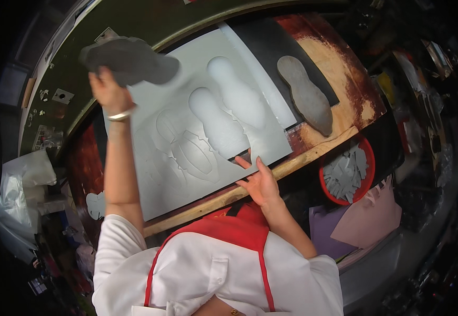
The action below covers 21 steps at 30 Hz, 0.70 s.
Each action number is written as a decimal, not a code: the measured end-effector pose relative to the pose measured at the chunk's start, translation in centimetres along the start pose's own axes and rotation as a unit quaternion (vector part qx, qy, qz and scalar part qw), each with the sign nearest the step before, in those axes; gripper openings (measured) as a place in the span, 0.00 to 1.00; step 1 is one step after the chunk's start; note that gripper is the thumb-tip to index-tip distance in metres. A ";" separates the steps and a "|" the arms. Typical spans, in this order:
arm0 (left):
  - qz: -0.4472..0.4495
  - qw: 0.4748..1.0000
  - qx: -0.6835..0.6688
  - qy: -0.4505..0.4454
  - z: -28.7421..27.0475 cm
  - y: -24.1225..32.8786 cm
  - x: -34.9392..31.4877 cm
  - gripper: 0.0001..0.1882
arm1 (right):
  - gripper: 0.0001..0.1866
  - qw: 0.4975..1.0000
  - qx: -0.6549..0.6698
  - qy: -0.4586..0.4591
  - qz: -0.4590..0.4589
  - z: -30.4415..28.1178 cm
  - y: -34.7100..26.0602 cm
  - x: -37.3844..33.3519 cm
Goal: The person places a shoe sole on a sheet of grey material, aligns it, and presses a button to cut the shape. They remove the cut sole, stack it with others, and repeat the process with new sheets and soles. The person also handles a template and stacks finished cutouts.
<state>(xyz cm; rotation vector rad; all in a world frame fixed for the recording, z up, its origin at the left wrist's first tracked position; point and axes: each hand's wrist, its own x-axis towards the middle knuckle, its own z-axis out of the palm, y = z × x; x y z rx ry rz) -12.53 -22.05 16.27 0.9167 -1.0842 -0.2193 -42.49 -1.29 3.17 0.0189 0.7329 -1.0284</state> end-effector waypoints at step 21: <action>0.048 0.841 0.080 -0.532 -9.5 0.0 -18.1 0.18 | 0.24 0.989 0.030 -0.147 -0.012 3.7 9.0 0.7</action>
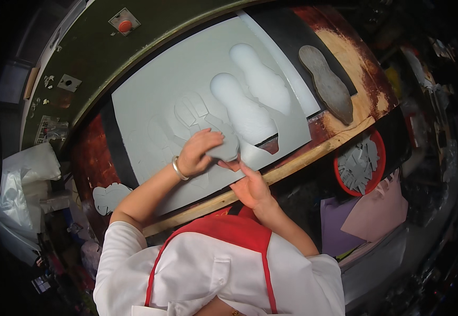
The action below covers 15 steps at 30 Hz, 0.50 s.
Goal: The person places a shoe sole on a sheet of grey material, aligns it, and presses a button to cut the shape. They remove the cut sole, stack it with others, and repeat the process with new sheets and soles. The person also handles a template and stacks finished cutouts.
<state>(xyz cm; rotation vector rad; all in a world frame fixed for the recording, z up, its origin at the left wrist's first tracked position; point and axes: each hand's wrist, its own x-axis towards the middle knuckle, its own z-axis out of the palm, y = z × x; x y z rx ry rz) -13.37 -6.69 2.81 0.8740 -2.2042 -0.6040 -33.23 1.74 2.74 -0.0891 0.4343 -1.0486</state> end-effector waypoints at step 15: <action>0.009 0.898 0.077 0.432 -17.2 -0.7 2.0 0.13 | 0.30 0.988 -0.136 0.066 0.031 0.7 2.7 -1.8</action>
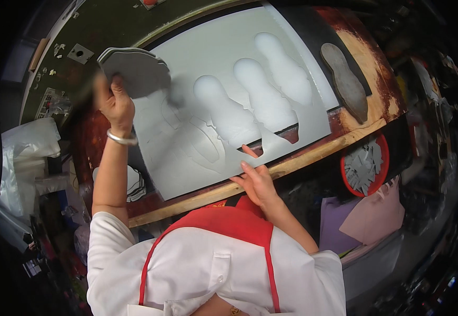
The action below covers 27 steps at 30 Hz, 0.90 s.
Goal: The person places a shoe sole on a sheet of grey material, aligns it, and presses a button to cut the shape. They remove the cut sole, stack it with others, and repeat the process with new sheets and soles. The person also handles a template and stacks finished cutouts.
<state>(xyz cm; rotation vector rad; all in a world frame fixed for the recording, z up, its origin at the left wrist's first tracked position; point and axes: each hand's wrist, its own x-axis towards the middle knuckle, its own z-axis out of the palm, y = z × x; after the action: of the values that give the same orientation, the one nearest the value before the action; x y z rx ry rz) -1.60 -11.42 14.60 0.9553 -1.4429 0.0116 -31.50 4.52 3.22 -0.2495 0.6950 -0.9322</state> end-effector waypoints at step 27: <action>0.111 0.838 -0.033 -0.533 -3.2 1.9 -14.5 0.24 | 0.17 0.989 0.130 -0.052 0.054 2.0 4.5 1.1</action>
<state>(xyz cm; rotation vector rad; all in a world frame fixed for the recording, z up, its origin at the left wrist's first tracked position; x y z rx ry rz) -2.83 -0.85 4.14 0.7286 -2.5587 -0.4664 -26.83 6.08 2.01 -0.0292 0.4805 -0.8897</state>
